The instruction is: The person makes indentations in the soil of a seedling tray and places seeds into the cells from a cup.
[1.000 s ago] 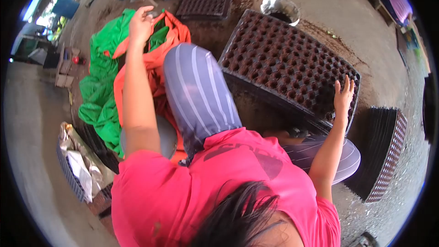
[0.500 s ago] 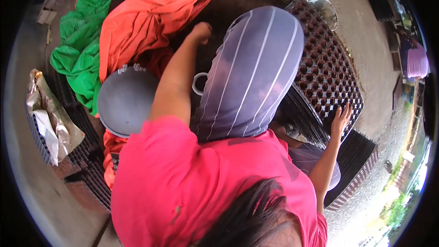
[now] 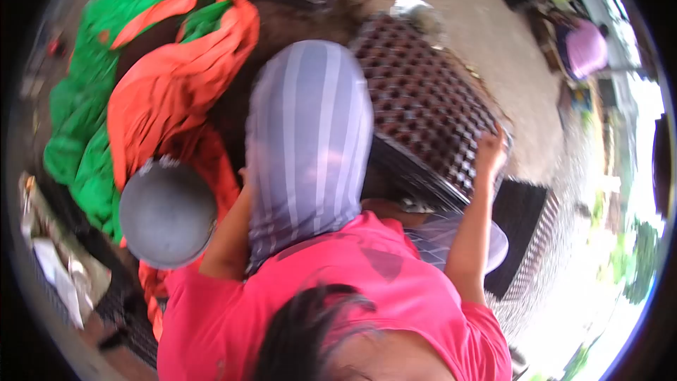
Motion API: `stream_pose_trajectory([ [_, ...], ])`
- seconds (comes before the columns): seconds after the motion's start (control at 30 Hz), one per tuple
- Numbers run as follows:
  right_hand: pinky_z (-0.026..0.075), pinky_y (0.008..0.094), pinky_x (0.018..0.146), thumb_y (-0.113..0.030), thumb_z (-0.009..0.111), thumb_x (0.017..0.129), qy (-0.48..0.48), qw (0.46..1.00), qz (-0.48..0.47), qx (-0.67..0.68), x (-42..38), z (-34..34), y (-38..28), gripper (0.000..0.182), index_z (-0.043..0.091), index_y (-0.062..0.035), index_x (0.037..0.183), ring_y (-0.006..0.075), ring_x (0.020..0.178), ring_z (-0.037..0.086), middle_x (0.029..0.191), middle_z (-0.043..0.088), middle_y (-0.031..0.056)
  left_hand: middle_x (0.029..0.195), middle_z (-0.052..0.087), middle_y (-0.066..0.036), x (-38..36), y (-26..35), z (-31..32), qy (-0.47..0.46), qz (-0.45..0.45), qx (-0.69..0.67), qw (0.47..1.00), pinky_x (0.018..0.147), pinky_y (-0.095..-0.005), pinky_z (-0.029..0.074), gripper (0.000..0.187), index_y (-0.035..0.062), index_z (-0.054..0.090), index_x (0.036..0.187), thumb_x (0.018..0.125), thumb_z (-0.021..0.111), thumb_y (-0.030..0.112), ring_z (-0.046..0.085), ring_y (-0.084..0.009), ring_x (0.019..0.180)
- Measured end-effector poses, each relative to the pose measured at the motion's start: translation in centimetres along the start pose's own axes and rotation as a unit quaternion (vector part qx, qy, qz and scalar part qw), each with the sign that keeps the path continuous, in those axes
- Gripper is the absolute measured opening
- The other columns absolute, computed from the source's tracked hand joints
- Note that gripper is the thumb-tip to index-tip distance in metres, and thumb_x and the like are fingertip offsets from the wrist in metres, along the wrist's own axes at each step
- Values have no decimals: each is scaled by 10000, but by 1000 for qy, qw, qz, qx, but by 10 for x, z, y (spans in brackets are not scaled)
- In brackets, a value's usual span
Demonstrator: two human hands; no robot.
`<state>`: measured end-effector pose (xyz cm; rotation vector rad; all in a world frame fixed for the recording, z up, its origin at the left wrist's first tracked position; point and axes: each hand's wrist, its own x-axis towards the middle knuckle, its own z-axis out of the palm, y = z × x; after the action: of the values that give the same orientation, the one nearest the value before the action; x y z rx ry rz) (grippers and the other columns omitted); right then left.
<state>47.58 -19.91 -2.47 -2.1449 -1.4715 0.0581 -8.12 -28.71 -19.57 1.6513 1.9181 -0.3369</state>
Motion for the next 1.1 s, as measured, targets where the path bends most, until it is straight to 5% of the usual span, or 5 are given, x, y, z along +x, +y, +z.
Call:
stream_pose_trajectory([
  [0.27,575,407,764,-134,759,862,-42,994,-19,100,-19,3,-32,496,659,-125,1348,293,810,756,844,768,143,1455,502,-194,41,-23,-37,155,9,2,988,1078,-544,461,844,152,435,1527,779,817,233,529,-442,1314],
  [0.5,581,412,799,-170,784,852,-138,984,56,100,-42,-15,-5,478,689,-128,1319,300,856,753,889,762,165,1429,519,-199,28,-12,-259,503,128,33,854,1098,-533,426,828,104,446,1517,786,810,240,532,-423,1304],
  [0.73,596,360,720,-89,738,857,-123,958,34,256,-81,-67,-67,440,695,-76,1294,223,812,746,991,758,144,1436,551,-208,-124,164,-387,460,386,-23,800,1140,-465,413,825,12,539,1410,656,841,158,517,-385,1356],
  [0.97,451,455,1141,-222,931,699,38,918,-291,267,-105,-92,-141,1140,265,-1,1597,360,1391,516,1520,465,241,1435,586,-211,-195,312,-290,236,601,-24,763,1140,-457,442,856,79,578,1439,644,873,199,564,-397,1282],
  [1.1,482,493,1074,-322,951,658,23,940,-154,305,-115,-121,-133,1106,344,-12,1528,418,1290,591,1374,609,252,1603,378,-238,-214,335,-258,251,627,-82,733,1194,-494,379,1156,132,334,1616,628,933,147,461,-434,1397],
])
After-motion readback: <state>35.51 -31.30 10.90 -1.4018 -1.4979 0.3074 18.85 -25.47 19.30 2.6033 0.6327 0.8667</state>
